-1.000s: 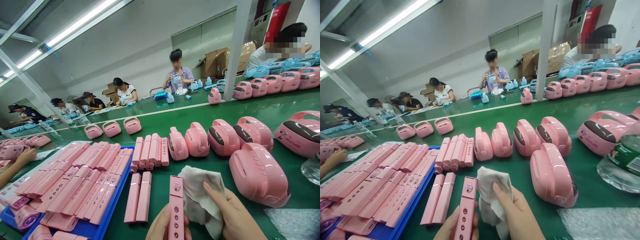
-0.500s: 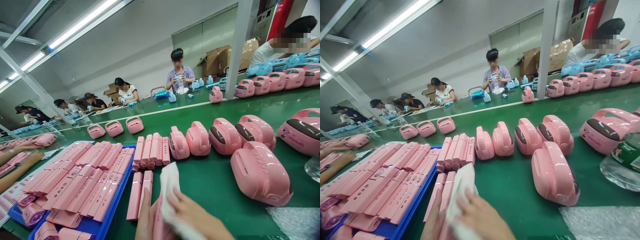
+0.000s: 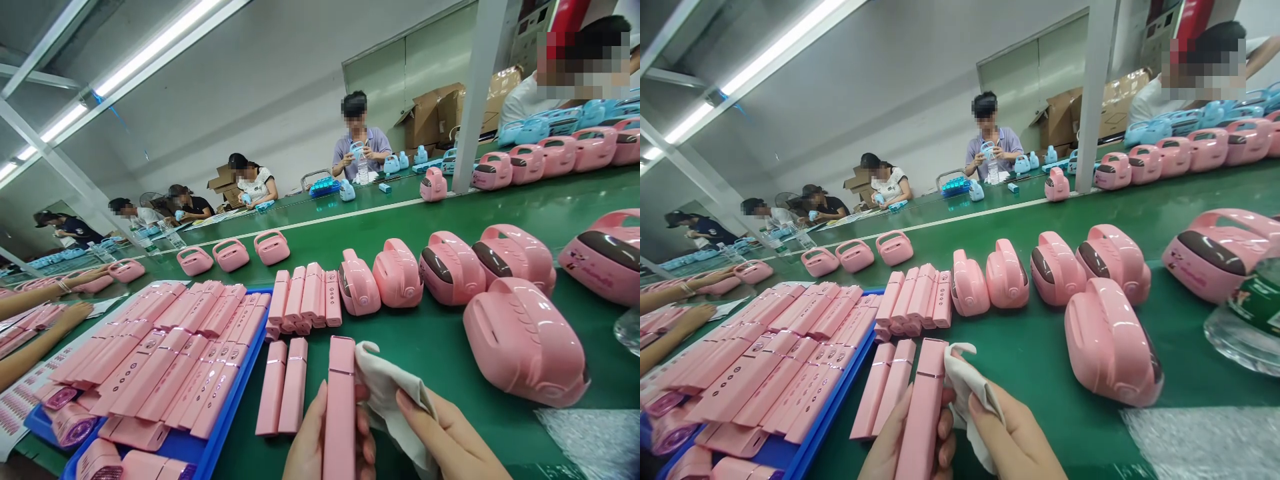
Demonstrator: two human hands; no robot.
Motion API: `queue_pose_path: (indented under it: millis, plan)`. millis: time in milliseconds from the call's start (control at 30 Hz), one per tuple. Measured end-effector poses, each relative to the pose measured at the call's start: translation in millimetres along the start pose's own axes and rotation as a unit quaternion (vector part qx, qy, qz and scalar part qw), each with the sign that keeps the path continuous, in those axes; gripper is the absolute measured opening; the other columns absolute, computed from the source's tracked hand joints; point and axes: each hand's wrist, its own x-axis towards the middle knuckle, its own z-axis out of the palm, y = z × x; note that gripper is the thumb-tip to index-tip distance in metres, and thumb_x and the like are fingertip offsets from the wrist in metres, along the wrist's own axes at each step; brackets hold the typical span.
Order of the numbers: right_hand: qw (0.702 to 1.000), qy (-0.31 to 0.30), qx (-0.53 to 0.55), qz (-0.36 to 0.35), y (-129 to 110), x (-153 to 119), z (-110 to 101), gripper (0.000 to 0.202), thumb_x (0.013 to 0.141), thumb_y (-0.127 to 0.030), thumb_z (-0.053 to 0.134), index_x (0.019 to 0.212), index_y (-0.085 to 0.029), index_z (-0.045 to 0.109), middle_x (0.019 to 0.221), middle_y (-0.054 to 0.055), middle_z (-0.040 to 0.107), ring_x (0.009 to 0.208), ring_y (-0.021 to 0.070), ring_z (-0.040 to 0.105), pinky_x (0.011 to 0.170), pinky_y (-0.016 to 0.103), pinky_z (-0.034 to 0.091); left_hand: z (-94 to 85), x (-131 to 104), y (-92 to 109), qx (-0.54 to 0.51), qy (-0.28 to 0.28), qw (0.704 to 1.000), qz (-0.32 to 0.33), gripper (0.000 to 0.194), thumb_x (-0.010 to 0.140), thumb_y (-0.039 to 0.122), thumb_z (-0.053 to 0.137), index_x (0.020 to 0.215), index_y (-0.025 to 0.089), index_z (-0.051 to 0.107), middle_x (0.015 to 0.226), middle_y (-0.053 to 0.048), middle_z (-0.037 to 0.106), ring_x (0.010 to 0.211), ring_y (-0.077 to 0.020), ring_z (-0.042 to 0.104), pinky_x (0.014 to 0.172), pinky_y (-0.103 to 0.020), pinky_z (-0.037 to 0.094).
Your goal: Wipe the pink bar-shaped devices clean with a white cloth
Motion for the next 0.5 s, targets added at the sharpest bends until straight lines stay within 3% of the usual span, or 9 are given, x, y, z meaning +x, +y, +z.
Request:
queue_pose_path:
  millis: [67,133,200,267,333,367,433,500]
  plan:
    - [0.999,0.018,-0.024,0.023,-2.1,-2.0,-0.6,0.059,0.072,-0.062,0.058,0.121,-0.03,0.057,0.099,0.003,0.07,0.102,0.0246,0.06,0.085,0.031,0.048,2.4,-0.1,-1.5,0.015,0.019,1.0,-0.001,0.053,0.092,0.043,0.028,0.09,0.008,0.067,0.058,-0.001,0.057,0.044,-0.0091,0.053,0.039,-0.018,0.035]
    - [0.996,0.04,-0.081,0.024,-2.2,-1.6,-5.1,0.063,0.071,-0.067,0.055,0.124,-0.032,0.053,0.115,0.002,0.065,0.118,0.0261,0.049,0.1,0.036,0.037,2.7,0.1,-3.1,0.021,0.025,0.999,-0.002,0.051,0.092,0.042,0.028,0.091,0.011,0.068,0.059,-0.001,0.058,0.043,-0.0083,0.051,0.04,-0.018,0.034]
    - [0.985,0.019,-0.17,-0.038,3.8,2.6,-13.2,0.054,0.079,-0.061,0.05,0.125,-0.034,0.05,0.132,-0.001,0.052,0.13,0.0246,0.036,0.109,0.039,0.024,-0.3,1.1,-4.2,0.043,0.019,0.999,-0.017,0.054,0.091,0.046,0.029,0.08,0.011,0.069,0.056,-0.002,0.058,0.042,-0.0084,0.05,0.041,-0.019,0.034]
    - [0.941,-0.048,-0.296,-0.158,16.1,10.2,-21.5,0.044,0.087,-0.049,0.044,0.128,-0.034,0.046,0.142,-0.002,0.038,0.134,0.0229,0.028,0.11,0.039,0.021,-6.5,3.1,-4.6,0.079,0.013,0.997,-0.018,0.053,0.087,0.051,0.037,0.07,0.012,0.068,0.052,-0.003,0.058,0.044,-0.0106,0.052,0.046,-0.021,0.038]
    - [0.862,-0.134,-0.418,-0.255,30.9,18.4,-25.2,0.043,0.089,-0.044,0.042,0.129,-0.03,0.046,0.142,0.003,0.036,0.131,0.0257,0.031,0.106,0.039,0.029,-14.1,5.8,-4.1,0.112,0.027,0.993,0.025,0.042,0.083,0.049,0.049,0.075,0.013,0.069,0.057,-0.005,0.061,0.054,-0.0147,0.057,0.055,-0.023,0.043]
    - [0.832,-0.148,-0.468,-0.258,37.5,21.6,-24.2,0.038,0.091,-0.04,0.04,0.126,-0.031,0.051,0.139,0.004,0.041,0.13,0.0261,0.033,0.105,0.039,0.03,-17.7,7.1,-3.7,0.126,0.046,0.989,0.062,0.035,0.081,0.045,0.053,0.083,0.014,0.07,0.064,-0.005,0.064,0.063,-0.0168,0.06,0.061,-0.025,0.045]
    - [0.797,-0.192,-0.513,-0.253,46.8,24.9,-17.1,0.031,0.089,-0.036,0.048,0.117,-0.032,0.061,0.123,0.005,0.06,0.118,0.0255,0.051,0.098,0.033,0.042,-23.5,9.1,-2.6,0.151,0.086,0.977,0.12,0.029,0.079,0.038,0.059,0.098,0.018,0.067,0.083,-0.005,0.067,0.079,-0.0195,0.061,0.072,-0.026,0.046]
    - [0.786,-0.208,-0.532,-0.235,49.4,24.1,-7.6,0.028,0.085,-0.032,0.056,0.112,-0.033,0.063,0.104,0.003,0.07,0.095,0.0215,0.065,0.083,0.025,0.052,-27.0,10.5,-1.7,0.206,0.141,0.952,0.177,0.035,0.077,0.034,0.061,0.11,0.02,0.062,0.099,-0.005,0.065,0.093,-0.0201,0.058,0.084,-0.027,0.041]
